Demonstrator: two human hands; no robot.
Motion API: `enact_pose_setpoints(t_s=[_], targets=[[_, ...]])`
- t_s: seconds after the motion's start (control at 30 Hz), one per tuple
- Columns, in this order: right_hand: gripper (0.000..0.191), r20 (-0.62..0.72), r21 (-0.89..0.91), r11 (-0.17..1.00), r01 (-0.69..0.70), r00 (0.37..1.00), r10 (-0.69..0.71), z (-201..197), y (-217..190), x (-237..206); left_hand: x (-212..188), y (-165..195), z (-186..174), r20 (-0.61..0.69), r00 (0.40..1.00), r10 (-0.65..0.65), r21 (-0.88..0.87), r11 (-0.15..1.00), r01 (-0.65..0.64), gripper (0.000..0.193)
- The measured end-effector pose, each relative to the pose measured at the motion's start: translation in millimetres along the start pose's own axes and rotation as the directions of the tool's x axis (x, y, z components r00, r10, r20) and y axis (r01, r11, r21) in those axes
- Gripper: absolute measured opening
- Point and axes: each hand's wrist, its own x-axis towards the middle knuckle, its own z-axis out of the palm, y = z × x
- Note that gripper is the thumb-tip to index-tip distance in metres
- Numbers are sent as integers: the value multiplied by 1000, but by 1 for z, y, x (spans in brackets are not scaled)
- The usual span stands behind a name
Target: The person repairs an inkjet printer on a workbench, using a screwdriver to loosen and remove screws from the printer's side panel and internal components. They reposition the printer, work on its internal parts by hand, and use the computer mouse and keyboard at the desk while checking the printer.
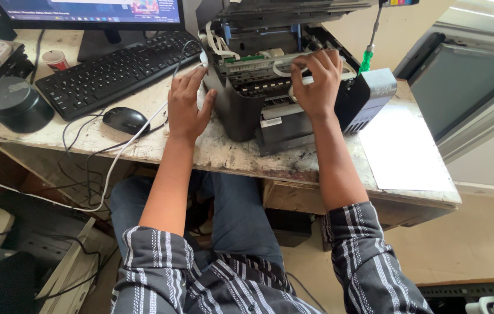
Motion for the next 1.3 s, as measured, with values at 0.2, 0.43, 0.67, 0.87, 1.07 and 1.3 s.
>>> enact_pose_setpoints(t_s=[0.2,0.43,0.67,0.87,1.07,1.3], targets=[[12,20,27,998,-54,998,53,5,10,-3,1,1,0,23,997,78,-59,995,-77,58],[11,84,43,999,-25,996,21,9,16,-7,2,6,2,107,980,165,-165,975,-146,63],[9,106,42,999,-19,994,15,11,21,-9,5,8,7,96,985,145,-219,968,-121,57],[8,122,53,998,-36,992,29,10,22,-9,5,9,9,101,985,140,-207,971,-116,54],[7,126,44,999,-30,992,24,13,24,-10,6,8,10,67,984,167,-218,965,-148,48],[8,139,64,997,-42,990,33,15,21,-11,4,10,11,71,992,101,-139,986,-91,42]])
